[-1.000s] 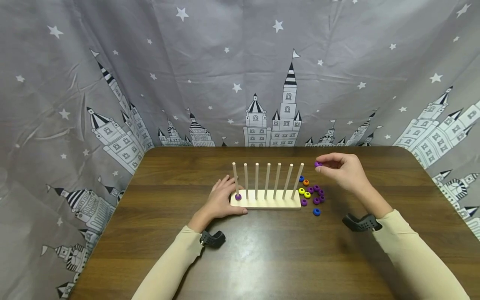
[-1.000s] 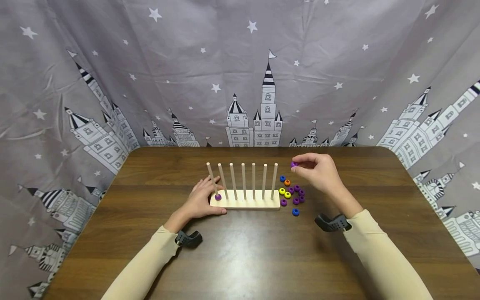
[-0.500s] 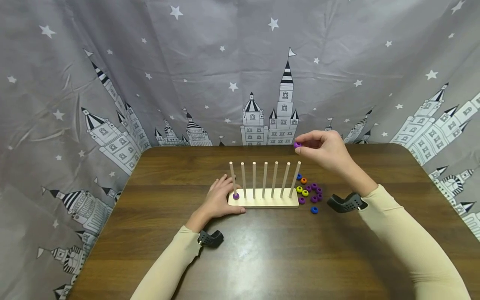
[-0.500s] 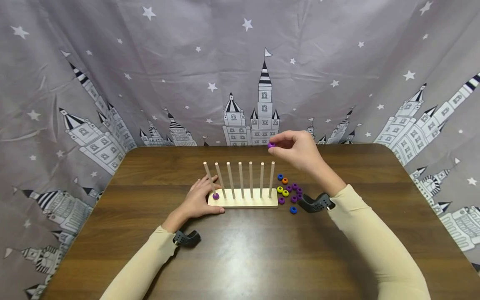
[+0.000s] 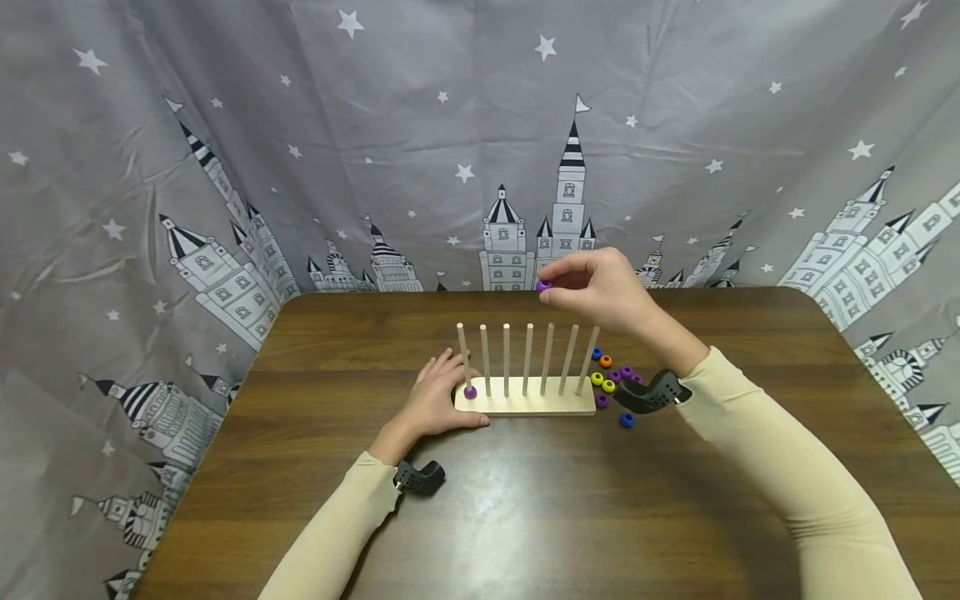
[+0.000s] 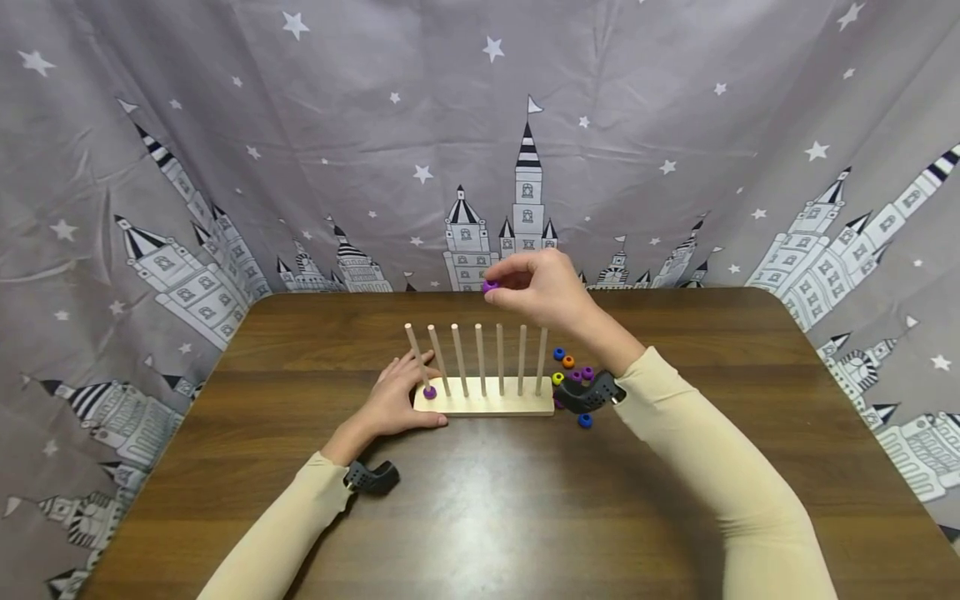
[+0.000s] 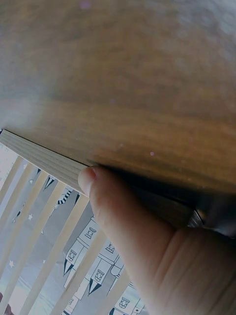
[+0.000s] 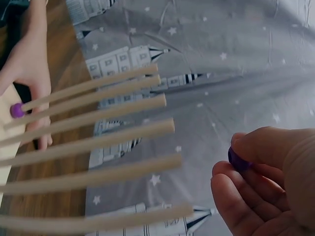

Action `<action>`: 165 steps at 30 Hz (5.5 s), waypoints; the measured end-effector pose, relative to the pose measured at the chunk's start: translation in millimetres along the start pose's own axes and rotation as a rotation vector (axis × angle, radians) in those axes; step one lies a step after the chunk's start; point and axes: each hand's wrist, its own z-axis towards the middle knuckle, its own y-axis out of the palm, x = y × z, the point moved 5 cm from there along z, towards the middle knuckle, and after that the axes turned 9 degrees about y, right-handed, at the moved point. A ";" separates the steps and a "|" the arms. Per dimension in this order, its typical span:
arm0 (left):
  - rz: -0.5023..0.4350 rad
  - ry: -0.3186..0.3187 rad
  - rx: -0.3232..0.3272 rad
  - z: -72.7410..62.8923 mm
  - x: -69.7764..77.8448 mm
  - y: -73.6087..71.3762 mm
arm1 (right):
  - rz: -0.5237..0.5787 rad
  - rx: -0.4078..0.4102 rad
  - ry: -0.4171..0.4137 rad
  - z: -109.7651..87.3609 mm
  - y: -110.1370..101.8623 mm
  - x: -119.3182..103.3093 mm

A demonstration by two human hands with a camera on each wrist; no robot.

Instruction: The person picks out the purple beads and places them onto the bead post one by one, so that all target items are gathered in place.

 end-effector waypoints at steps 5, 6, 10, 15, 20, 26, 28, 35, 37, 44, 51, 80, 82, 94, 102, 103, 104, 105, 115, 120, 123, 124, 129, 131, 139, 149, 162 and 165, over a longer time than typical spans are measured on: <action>0.004 -0.002 0.004 0.7 -0.6 0.5 | 0.012 -0.035 -0.036 5.3 15.0 -16.0; 0.004 -0.002 0.004 1.0 -0.7 0.8 | 0.021 -0.046 -0.034 6.6 18.6 -18.1; 0.007 -0.004 0.000 0.6 -2.6 1.3 | 0.050 -0.094 -0.021 13.1 35.7 -25.5; 0.007 0.007 0.009 0.9 -3.6 2.4 | 0.044 -0.133 -0.073 18.2 53.2 -34.8; 0.003 0.017 0.017 1.1 -3.2 1.3 | -0.001 -0.157 -0.095 22.3 67.5 -40.3; 0.004 0.018 0.008 1.5 -1.2 -0.3 | -0.047 -0.182 -0.088 23.3 78.8 -44.9; 0.002 0.014 0.005 1.7 -1.3 -0.2 | -0.055 -0.188 -0.090 23.1 81.9 -45.7; 0.003 0.015 0.004 1.8 -0.9 0.3 | -0.117 -0.183 -0.123 21.7 89.5 -43.6; 0.004 0.015 0.005 1.7 -0.6 0.1 | -0.127 -0.187 -0.136 21.1 90.8 -42.9; 0.001 0.009 0.001 1.3 -0.5 0.1 | -0.136 -0.218 -0.166 19.9 92.6 -40.7; -0.004 0.014 0.006 0.5 0.9 -1.1 | -0.155 -0.252 -0.185 18.1 94.6 -40.4; -0.004 0.013 0.008 0.8 0.2 -0.5 | -0.198 -0.266 -0.162 18.3 95.9 -37.3; -0.007 0.012 0.005 0.7 0.9 -1.0 | -0.195 -0.268 -0.160 18.2 96.2 -37.0; -0.006 0.004 -0.003 0.4 -0.5 0.4 | -0.204 -0.273 -0.182 17.5 98.0 -37.5; -0.009 0.001 -0.002 0.5 -1.2 1.0 | -0.204 -0.265 -0.194 17.5 97.4 -37.1; -0.007 0.003 -0.001 0.5 -1.0 0.8 | -0.202 -0.265 -0.197 17.4 97.4 -37.1; -0.006 0.002 -0.002 0.6 -0.8 0.7 | -0.200 -0.265 -0.200 17.4 97.6 -36.9; -0.004 0.004 -0.002 0.7 -0.4 0.4 | -0.198 -0.264 -0.203 17.3 97.4 -37.0; 0.006 0.011 0.006 0.9 0.0 -0.9 | -0.164 -0.240 -0.199 16.6 95.2 -37.5; -0.009 0.010 0.009 1.3 -1.0 0.0 | -0.160 -0.243 -0.184 16.5 95.1 -37.2; -0.026 0.011 0.016 0.7 -1.1 -0.3 | -0.150 -0.254 -0.170 16.8 95.3 -36.9; -0.028 0.014 0.020 0.3 -0.9 -0.6 | -0.144 -0.258 -0.166 17.0 95.3 -36.8; -0.029 0.007 0.021 -0.4 -1.3 -1.1 | -0.122 -0.266 -0.164 18.8 93.9 -37.2; -0.031 0.001 0.014 -0.1 -1.3 -0.7 | -0.112 -0.253 -0.170 19.2 90.3 -37.8; -0.011 -0.007 0.006 1.1 -1.1 0.2 | -0.039 -0.165 -0.166 13.9 54.7 -38.5; -0.015 -0.018 0.003 0.9 -1.7 -2.1 | -0.047 -0.017 -0.050 0.9 0.4 -9.1; -0.007 -0.021 0.000 -0.2 -3.3 -2.6 | -0.104 0.052 0.113 -30.6 -35.0 57.3; -0.002 -0.019 -0.002 -1.0 -3.6 -2.0 | -0.130 0.058 0.131 -36.0 -35.7 71.1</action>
